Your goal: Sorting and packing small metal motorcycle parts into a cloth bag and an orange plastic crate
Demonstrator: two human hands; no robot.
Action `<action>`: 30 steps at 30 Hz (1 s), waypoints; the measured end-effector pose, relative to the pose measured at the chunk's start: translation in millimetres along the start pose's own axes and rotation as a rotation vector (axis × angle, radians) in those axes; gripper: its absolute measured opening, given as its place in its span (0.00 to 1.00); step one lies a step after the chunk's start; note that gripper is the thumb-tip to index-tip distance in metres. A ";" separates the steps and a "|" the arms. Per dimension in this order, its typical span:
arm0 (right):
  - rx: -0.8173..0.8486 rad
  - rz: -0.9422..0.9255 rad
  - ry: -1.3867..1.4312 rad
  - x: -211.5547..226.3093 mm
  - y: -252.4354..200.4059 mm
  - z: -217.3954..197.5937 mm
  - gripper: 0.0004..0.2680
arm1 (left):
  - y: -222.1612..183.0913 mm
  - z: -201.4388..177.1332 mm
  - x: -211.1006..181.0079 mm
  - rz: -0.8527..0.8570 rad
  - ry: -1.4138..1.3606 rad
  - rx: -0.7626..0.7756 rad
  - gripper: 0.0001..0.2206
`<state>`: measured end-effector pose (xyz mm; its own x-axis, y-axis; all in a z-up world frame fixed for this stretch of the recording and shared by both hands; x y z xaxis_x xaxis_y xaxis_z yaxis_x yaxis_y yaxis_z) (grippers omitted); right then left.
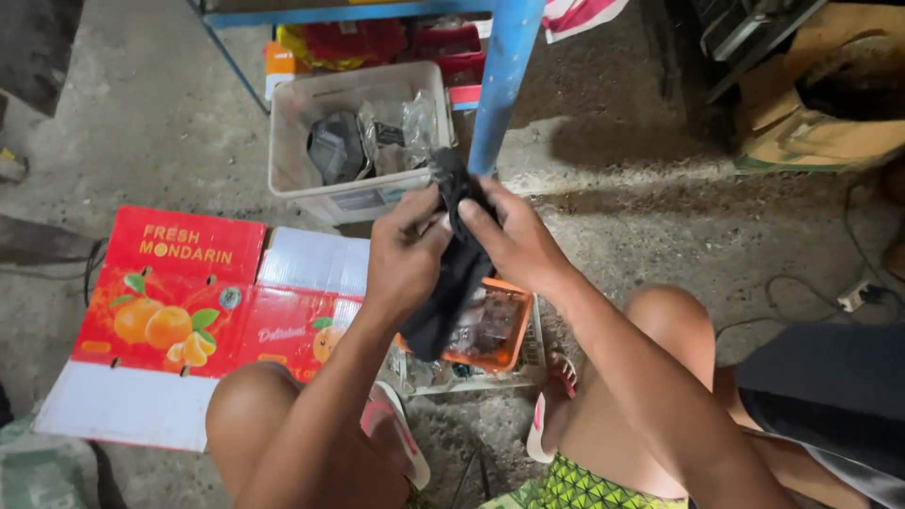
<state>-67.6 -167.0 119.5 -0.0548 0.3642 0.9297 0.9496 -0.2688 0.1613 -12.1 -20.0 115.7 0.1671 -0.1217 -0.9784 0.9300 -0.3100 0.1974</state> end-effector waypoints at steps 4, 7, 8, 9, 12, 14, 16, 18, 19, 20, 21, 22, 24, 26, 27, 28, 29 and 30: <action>-0.028 0.056 -0.054 -17.2 -6.7 -5.8 0.14 | 2.9 4.2 -5.2 0.025 0.021 0.068 0.18; -0.113 0.138 -0.158 -3.8 -13.1 -9.0 0.09 | 10.2 8.1 -1.5 -0.159 -0.198 0.039 0.13; -0.094 0.137 -0.129 -0.4 -15.1 -8.4 0.07 | 13.0 6.0 4.7 -0.210 -0.154 -0.014 0.13; -0.075 0.135 -0.099 3.0 -17.1 -7.9 0.06 | 15.5 3.6 10.8 -0.261 -0.110 -0.067 0.12; -0.041 0.192 -0.034 -5.6 -25.7 -4.7 0.07 | 23.1 -0.8 20.5 -0.223 -0.139 -0.093 0.08; -0.032 0.192 -0.016 -4.1 -24.3 -13.3 0.07 | 22.4 -2.8 6.5 -0.204 -0.131 -0.103 0.07; -0.028 0.197 0.001 -5.0 -26.8 -18.9 0.08 | 23.8 -5.1 1.7 -0.188 -0.122 -0.106 0.06; -0.021 0.169 0.036 -5.1 -27.5 -22.0 0.08 | 32.0 -11.3 3.9 -0.158 -0.250 -0.185 0.10; -0.026 0.167 0.036 -5.4 -25.9 -22.6 0.08 | 31.2 -6.9 4.2 -0.156 -0.250 -0.180 0.10; -0.040 0.184 0.067 -6.7 -24.4 -22.9 0.08 | 30.4 -3.0 4.4 -0.148 -0.258 -0.174 0.10; -0.054 0.202 0.097 -8.1 -23.2 -23.2 0.08 | 29.4 1.0 4.7 -0.140 -0.266 -0.167 0.11; -0.062 0.203 0.098 -6.3 -23.4 -21.8 0.08 | 27.0 3.4 3.9 -0.141 -0.265 -0.159 0.11; -0.103 0.263 0.241 -4.9 -21.7 -20.3 0.09 | 23.9 7.7 4.2 -0.178 -0.284 -0.170 0.11; -0.224 0.354 0.386 -24.6 -25.2 -22.8 0.06 | 30.5 6.6 9.9 -0.204 -0.349 -0.187 0.11; -0.337 0.442 0.534 -36.6 -27.6 -24.4 0.06 | 33.9 4.8 13.1 -0.229 -0.412 -0.211 0.11; -0.336 0.439 0.535 -27.6 -22.9 -27.1 0.06 | 35.1 4.4 13.0 -0.226 -0.411 -0.212 0.11; -0.398 0.523 0.693 -22.8 -20.5 -29.3 0.07 | 35.8 2.9 14.6 -0.253 -0.469 -0.243 0.11; -0.461 0.606 0.851 -17.9 -18.6 -31.3 0.08 | 36.6 2.2 16.5 -0.279 -0.529 -0.272 0.12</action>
<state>-93.9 -196.3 110.2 0.0158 -0.6122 0.7905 0.6973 -0.5599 -0.4475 24.0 -35.5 106.9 -0.2118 -0.5395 -0.8149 0.9762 -0.1565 -0.1501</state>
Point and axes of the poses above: each hand's wrist, its own y-axis towards the middle knuckle, its own z-axis out of the palm, x = y × z, the point moved 5 cm from there along y, towards the middle knuckle, and after that the axes turned 7 degrees about -x, right-handed, at the moved point
